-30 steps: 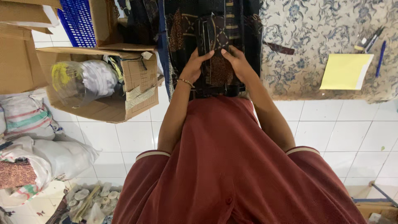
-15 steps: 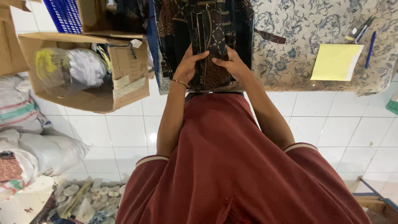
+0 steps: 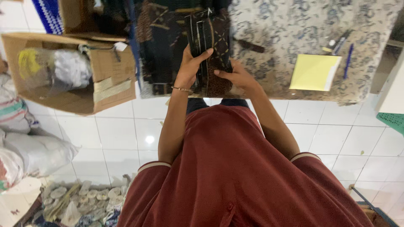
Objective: The person aligns a dark patterned fabric on a table, places a yellow paper template on it, and uses a white marking tool to trace the template's outline onto the fabric. The person then removes the template and adjusts the fabric.
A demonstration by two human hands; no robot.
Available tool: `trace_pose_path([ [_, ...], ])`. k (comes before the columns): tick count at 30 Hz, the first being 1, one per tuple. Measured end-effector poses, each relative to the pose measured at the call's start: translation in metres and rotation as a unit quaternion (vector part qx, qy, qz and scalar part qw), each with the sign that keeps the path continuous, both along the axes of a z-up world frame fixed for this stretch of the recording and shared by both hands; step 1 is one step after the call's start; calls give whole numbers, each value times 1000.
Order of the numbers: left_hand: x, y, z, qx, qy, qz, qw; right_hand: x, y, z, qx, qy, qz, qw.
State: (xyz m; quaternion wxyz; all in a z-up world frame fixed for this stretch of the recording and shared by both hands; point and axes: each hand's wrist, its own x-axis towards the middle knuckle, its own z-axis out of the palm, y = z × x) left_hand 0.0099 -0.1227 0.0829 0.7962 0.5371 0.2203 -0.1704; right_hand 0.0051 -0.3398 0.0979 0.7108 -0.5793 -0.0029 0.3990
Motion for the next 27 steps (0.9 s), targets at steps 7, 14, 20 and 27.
trace_pose_path([
  [7, 32, -112, -18, 52, 90, 3, 995, -14, -111, -16, 65, 112, -68, 989],
  [14, 91, -232, -61, 176, 186, -65, 964, 12, -212, -49, -69, 100, -141, 983],
  [20, 192, -302, -79, 91, -174, -184, 963, 92, -299, -60, -27, 29, -271, 962],
  [27, 315, -360, -150, 187, -246, -146, 940, 214, -350, -131, -39, -9, -316, 948],
])
